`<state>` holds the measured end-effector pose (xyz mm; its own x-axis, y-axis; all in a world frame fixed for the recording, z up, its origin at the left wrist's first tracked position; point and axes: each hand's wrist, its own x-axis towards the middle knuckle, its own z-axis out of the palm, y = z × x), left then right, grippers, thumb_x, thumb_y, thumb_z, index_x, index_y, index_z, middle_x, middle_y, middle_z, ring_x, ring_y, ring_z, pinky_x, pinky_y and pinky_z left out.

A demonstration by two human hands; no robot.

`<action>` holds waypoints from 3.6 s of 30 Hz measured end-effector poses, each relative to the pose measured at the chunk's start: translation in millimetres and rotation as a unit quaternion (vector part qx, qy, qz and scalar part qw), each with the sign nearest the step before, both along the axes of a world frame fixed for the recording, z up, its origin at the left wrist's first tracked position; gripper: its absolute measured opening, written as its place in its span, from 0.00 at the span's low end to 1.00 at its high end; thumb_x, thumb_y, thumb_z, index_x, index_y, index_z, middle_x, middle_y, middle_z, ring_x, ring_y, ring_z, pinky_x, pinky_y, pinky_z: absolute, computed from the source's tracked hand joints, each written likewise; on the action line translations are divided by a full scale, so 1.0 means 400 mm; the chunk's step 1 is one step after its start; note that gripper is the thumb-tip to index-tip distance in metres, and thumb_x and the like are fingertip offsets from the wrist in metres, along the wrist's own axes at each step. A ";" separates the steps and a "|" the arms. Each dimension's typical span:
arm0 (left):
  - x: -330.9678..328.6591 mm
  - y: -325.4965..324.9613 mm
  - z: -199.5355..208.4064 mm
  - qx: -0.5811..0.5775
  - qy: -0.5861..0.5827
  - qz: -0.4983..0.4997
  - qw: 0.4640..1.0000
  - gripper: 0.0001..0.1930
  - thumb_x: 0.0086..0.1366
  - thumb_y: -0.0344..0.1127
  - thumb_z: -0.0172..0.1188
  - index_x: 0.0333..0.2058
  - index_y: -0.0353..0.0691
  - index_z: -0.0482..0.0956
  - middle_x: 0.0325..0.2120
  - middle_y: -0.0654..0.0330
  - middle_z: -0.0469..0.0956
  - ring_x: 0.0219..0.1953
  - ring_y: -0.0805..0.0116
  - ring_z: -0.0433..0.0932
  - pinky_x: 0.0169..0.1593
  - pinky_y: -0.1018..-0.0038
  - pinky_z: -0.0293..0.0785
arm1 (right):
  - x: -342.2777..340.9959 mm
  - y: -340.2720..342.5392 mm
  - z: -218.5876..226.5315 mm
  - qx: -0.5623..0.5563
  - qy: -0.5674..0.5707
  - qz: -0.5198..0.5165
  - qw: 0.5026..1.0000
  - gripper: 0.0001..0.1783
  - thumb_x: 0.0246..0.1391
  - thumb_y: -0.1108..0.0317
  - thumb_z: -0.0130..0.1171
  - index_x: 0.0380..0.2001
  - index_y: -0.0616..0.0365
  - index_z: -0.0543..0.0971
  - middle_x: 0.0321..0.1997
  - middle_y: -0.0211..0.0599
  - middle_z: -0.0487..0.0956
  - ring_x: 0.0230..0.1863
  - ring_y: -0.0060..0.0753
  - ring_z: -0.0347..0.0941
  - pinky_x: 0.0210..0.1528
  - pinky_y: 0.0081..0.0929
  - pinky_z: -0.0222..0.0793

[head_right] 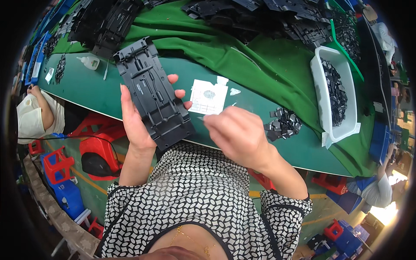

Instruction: The person touches small plastic pieces onto glue on a paper sheet, attaches them onto toy car chassis by hand, and stacks the assembled chassis on the table.

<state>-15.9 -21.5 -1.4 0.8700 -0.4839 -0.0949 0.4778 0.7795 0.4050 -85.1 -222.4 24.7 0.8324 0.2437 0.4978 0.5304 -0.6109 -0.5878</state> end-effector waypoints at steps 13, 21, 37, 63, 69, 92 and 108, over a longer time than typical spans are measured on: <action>-0.006 0.004 0.012 0.050 0.016 -0.039 0.998 0.45 0.65 0.70 0.23 0.58 0.29 0.61 0.53 0.46 0.68 0.46 0.51 0.77 0.49 0.56 0.76 | 0.003 0.026 -0.005 -0.183 -0.146 0.077 0.969 0.16 0.33 0.73 0.59 0.32 0.65 0.78 0.22 0.27 0.66 0.20 0.23 0.61 0.19 0.22 0.55; -0.007 0.006 0.011 0.047 -0.007 -0.041 0.998 0.46 0.65 0.70 0.23 0.58 0.28 0.61 0.53 0.46 0.68 0.47 0.52 0.77 0.50 0.58 0.76 | 0.006 0.027 0.007 -0.224 -0.157 0.093 0.957 0.14 0.35 0.72 0.60 0.30 0.64 0.78 0.21 0.26 0.65 0.20 0.22 0.60 0.19 0.21 0.53; -0.011 0.011 -0.001 0.019 -0.053 -0.064 0.996 0.50 0.62 0.74 0.28 0.58 0.23 0.58 0.43 0.37 0.75 0.45 0.46 0.78 0.51 0.56 0.75 | -0.003 0.036 0.008 -0.239 -0.135 0.097 0.957 0.16 0.34 0.73 0.61 0.33 0.64 0.80 0.25 0.28 0.70 0.24 0.24 0.66 0.21 0.22 0.57; -0.042 -0.026 -0.026 0.023 -0.348 -0.014 0.937 0.49 0.55 0.79 0.35 0.61 0.42 0.59 0.54 0.50 0.67 0.45 0.53 0.74 0.56 0.44 0.61 | -0.089 0.093 -0.039 0.439 0.426 -0.062 0.789 0.10 0.61 0.68 0.54 0.27 0.62 0.74 0.19 0.18 0.68 0.21 0.08 0.57 0.21 0.14 0.51; -0.061 -0.035 0.001 0.044 -0.268 0.009 0.962 0.62 0.45 0.87 0.31 0.52 0.23 0.64 0.43 0.46 0.73 0.43 0.57 0.75 0.57 0.51 0.64 | -0.089 0.106 -0.053 0.445 0.401 -0.067 0.798 0.10 0.59 0.68 0.56 0.26 0.62 0.74 0.19 0.21 0.68 0.23 0.12 0.60 0.23 0.18 0.57; -0.016 -0.010 -0.004 0.004 -0.063 0.021 0.998 0.43 0.65 0.69 0.30 0.61 0.33 0.55 0.55 0.42 0.65 0.45 0.50 0.75 0.50 0.45 0.73 | -0.097 -0.259 0.035 -0.193 0.239 -0.258 0.916 0.09 0.46 0.74 0.63 0.32 0.60 0.76 0.31 0.39 0.73 0.35 0.41 0.71 0.36 0.32 0.68; 0.003 -0.004 0.015 -0.071 -0.014 -0.010 0.997 0.52 0.61 0.75 0.28 0.57 0.23 0.59 0.39 0.41 0.77 0.45 0.49 0.77 0.50 0.59 0.73 | -0.011 -0.128 0.023 0.270 0.396 -0.135 0.867 0.09 0.56 0.73 0.60 0.40 0.65 0.78 0.33 0.25 0.77 0.33 0.13 0.70 0.35 0.13 0.68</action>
<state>-14.6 -23.2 4.5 0.8617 -0.5074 0.0000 0.4832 0.8206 0.3050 -89.6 -273.7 33.9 0.9557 -0.1033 -0.2757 -0.2901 -0.1711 -0.9416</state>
